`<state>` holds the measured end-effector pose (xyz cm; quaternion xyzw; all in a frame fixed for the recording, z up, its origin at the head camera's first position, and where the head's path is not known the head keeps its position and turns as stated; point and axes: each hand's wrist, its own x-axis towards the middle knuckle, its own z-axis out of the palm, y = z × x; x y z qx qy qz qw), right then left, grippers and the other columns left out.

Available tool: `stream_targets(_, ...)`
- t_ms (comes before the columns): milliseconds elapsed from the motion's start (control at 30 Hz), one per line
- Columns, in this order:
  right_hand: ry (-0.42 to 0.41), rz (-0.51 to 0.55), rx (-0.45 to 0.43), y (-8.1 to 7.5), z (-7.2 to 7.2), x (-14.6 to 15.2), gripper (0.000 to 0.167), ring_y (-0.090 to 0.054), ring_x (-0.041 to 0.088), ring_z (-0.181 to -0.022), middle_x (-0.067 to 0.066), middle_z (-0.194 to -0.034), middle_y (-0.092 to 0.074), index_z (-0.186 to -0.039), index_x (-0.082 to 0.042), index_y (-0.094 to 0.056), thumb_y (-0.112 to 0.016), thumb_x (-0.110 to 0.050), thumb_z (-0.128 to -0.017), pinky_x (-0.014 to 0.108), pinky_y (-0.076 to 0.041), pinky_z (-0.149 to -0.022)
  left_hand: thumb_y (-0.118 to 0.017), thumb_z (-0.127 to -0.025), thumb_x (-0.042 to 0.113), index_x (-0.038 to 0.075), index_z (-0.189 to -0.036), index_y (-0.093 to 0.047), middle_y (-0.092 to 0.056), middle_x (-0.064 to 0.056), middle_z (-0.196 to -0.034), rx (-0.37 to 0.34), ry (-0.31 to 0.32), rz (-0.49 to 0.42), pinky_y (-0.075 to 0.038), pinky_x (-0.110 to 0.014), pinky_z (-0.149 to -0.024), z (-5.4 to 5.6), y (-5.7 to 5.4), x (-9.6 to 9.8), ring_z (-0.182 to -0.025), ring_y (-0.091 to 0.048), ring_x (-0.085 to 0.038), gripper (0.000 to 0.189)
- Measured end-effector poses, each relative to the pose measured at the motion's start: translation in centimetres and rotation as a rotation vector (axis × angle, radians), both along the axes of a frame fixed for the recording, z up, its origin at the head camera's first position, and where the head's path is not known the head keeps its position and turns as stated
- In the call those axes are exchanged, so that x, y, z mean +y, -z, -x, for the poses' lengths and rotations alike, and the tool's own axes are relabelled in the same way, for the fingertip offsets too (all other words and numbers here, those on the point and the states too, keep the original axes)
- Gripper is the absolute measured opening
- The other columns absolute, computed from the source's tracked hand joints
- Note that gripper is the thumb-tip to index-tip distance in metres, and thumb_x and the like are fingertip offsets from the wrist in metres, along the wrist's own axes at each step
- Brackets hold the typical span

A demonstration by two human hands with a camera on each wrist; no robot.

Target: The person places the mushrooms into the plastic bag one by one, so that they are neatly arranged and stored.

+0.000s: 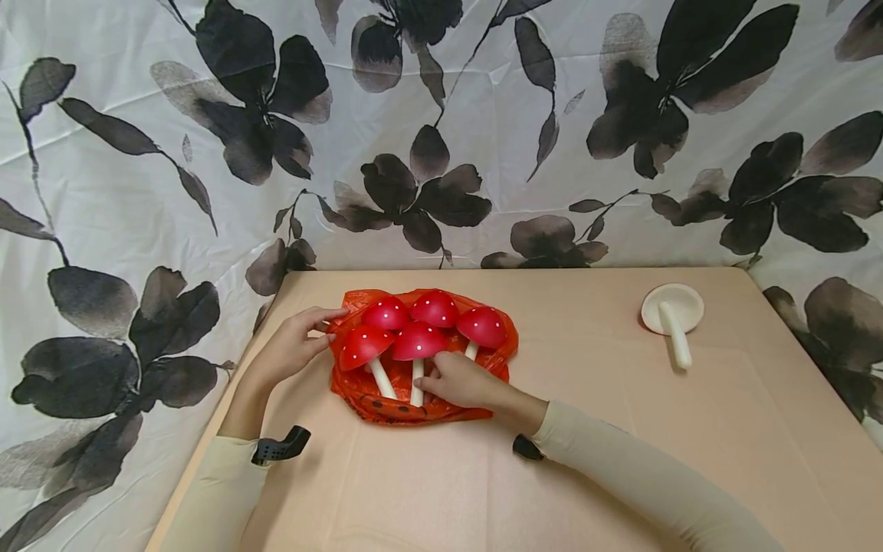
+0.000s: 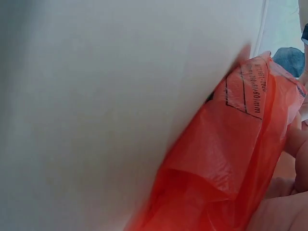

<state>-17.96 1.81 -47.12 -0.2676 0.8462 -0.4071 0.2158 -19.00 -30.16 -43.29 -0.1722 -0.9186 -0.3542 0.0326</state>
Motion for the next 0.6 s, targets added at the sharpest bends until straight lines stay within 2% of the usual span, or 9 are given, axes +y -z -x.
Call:
stream_targets(67, -0.009, 0.001, -0.002, 0.0, 0.0, 0.0, 0.015, -0.044, 0.009, -0.047, -0.002, -0.057, -0.062, -0.089, -0.013, -0.066, -0.07, -0.025, -0.097, 0.021, -0.032, -0.047, -0.063, -0.093, -0.006, 0.004, -0.136, -0.064, -0.068, -0.017, -0.122, 0.004, 0.003, 0.003, -0.057, -0.055, -0.089, -0.1, 0.0, -0.1, -0.103, -0.067, -0.035, 0.043)
stream_targets(233, -0.019, 0.008, 0.001, -0.2, 0.2, 0.1, 0.012, -0.05, 0.009, -0.055, 0.0, -0.064, -0.063, -0.095, -0.012, -0.067, -0.073, -0.022, -0.094, 0.02, -0.039, -0.053, -0.064, -0.093, -0.005, 0.004, -0.135, -0.065, -0.068, -0.017, -0.122, 0.006, 0.001, 0.003, -0.057, -0.056, -0.09, -0.1, -0.1, -0.1, -0.103, -0.068, -0.035, 0.043)
stream_targets(367, -0.061, -0.041, 0.029, -0.8, 0.4, 0.8, 0.013, -0.051, 0.01, -0.059, 0.001, -0.068, -0.064, -0.101, -0.011, -0.074, -0.074, -0.022, -0.094, 0.022, -0.042, -0.057, -0.064, -0.093, -0.005, 0.005, -0.135, -0.065, -0.068, -0.015, -0.122, 0.003, -0.003, 0.01, -0.057, -0.054, -0.091, -0.1, -0.1, -0.1, -0.103, -0.068, -0.034, 0.043)
stream_targets(433, -0.094, -0.078, 0.065, -1.3, 0.3, 1.4, 0.015, -0.053, 0.01, -0.065, -0.002, -0.074, -0.068, -0.104, -0.012, -0.076, -0.074, -0.022, -0.094, 0.024, -0.045, -0.063, -0.064, -0.093, -0.005, 0.004, -0.135, -0.065, -0.068, -0.015, -0.121, 0.004, -0.002, 0.01, -0.057, -0.053, -0.09, -0.1, -0.1, -0.1, -0.103, -0.068, -0.034, 0.043)
stream_targets(500, -0.124, -0.124, 0.121, -1.9, 0.3, 2.0, 0.015, -0.056, 0.01, -0.073, -0.006, -0.081, -0.07, -0.106, -0.014, -0.078, -0.073, -0.022, -0.094, 0.028, -0.046, -0.075, -0.064, -0.093, -0.005, 0.004, -0.134, -0.065, -0.068, -0.015, -0.121, 0.006, -0.005, 0.01, -0.058, -0.053, -0.09, -0.2, -0.1, -0.1, -0.103, -0.068, -0.034, 0.043)
stream_targets(600, -0.155, -0.178, 0.193, -2.6, 0.1, 3.0, 0.015, -0.058, 0.011, -0.084, -0.011, -0.089, -0.072, -0.106, -0.016, -0.079, -0.075, -0.023, -0.093, 0.03, -0.049, -0.082, -0.064, -0.093, -0.005, 0.004, -0.135, -0.065, -0.068, -0.016, -0.122, 0.0, -0.007, 0.005, -0.057, -0.054, -0.091, -0.2, -0.2, -0.1, -0.103, -0.068, -0.035, 0.043)
